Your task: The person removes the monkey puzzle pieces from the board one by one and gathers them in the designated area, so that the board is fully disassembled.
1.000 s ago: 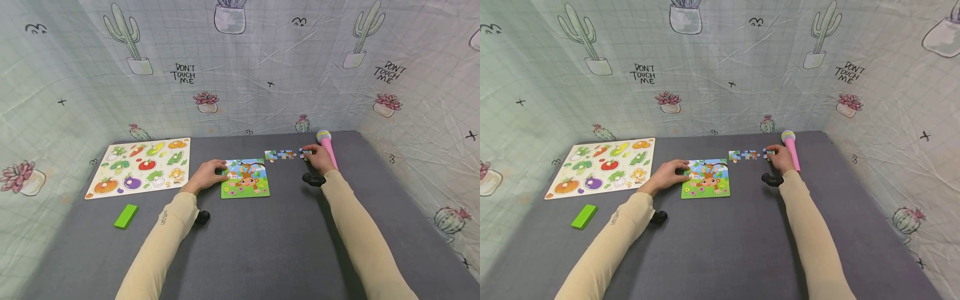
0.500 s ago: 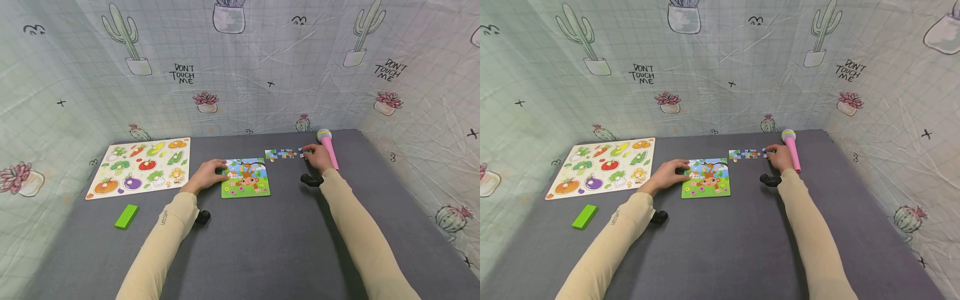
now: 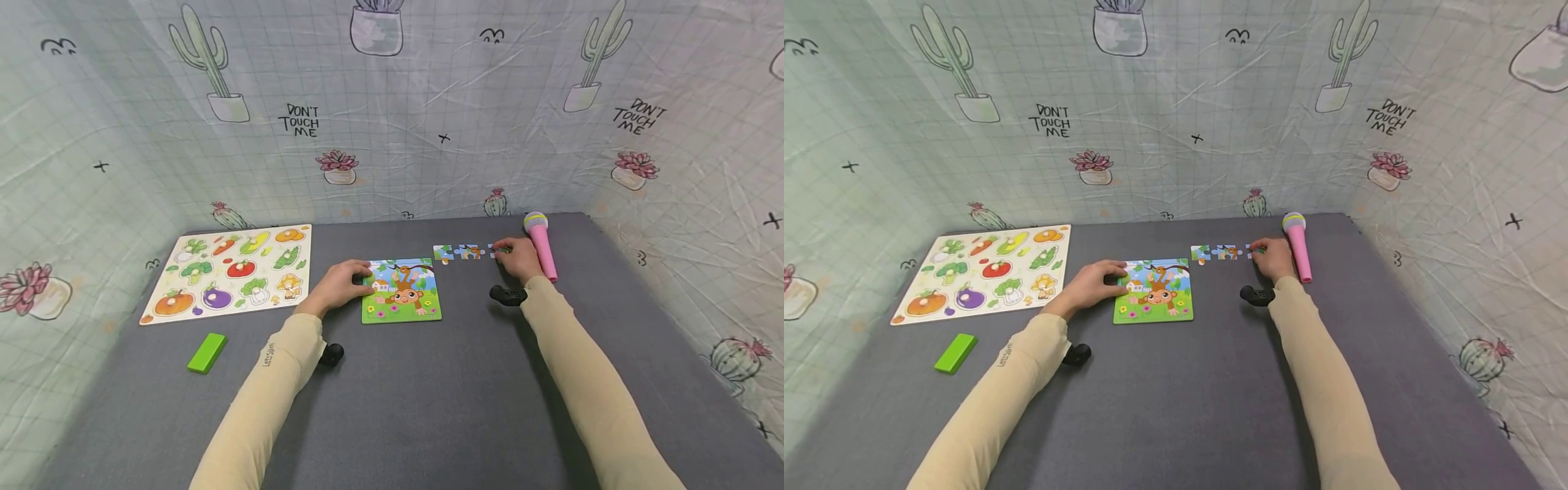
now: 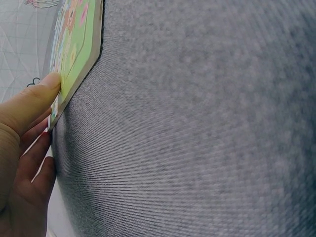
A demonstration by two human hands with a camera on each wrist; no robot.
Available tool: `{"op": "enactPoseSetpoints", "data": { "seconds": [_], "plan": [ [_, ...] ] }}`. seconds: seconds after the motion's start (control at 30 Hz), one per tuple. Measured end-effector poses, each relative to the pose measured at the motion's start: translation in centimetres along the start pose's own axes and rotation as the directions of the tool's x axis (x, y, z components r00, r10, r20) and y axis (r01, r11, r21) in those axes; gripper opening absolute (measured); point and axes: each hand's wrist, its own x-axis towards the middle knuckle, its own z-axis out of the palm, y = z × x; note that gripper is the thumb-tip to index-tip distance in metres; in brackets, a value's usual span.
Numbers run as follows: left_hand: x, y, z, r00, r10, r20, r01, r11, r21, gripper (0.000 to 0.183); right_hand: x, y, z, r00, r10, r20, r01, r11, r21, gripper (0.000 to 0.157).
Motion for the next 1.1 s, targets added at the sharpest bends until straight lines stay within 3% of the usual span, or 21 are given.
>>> {"op": "enactPoseSetpoints", "data": {
  "seconds": [0.57, 0.73, 0.87, 1.1],
  "plan": [
    [-0.1, 0.2, -0.1, 1.0, 0.005, 0.004, -0.005, 1.0, -0.002, 0.044, 0.4, -0.3, -0.5, 0.998, 0.025, 0.065, -0.025, 1.0, -0.003, 0.028],
    [-0.1, 0.1, -0.1, 1.0, 0.005, 0.003, -0.005, 1.0, 0.003, 0.043, 0.3, -2.8, -0.6, 0.99, 0.003, 0.14, -0.011, 0.998, 0.054, 0.032],
    [-0.1, 0.1, -0.1, 1.0, 0.0, 0.001, 0.0, 1.0, 0.003, 0.043, -0.4, -6.1, 0.4, 0.97, -0.03, 0.24, 0.0, 0.992, 0.124, 0.035],
    [-0.1, 0.0, -0.1, 1.0, 0.005, -0.004, -0.005, 1.0, 0.007, 0.043, -2.6, -11.8, 4.0, 0.903, -0.141, 0.405, 0.073, 0.981, 0.179, 0.035]
  ]
}}
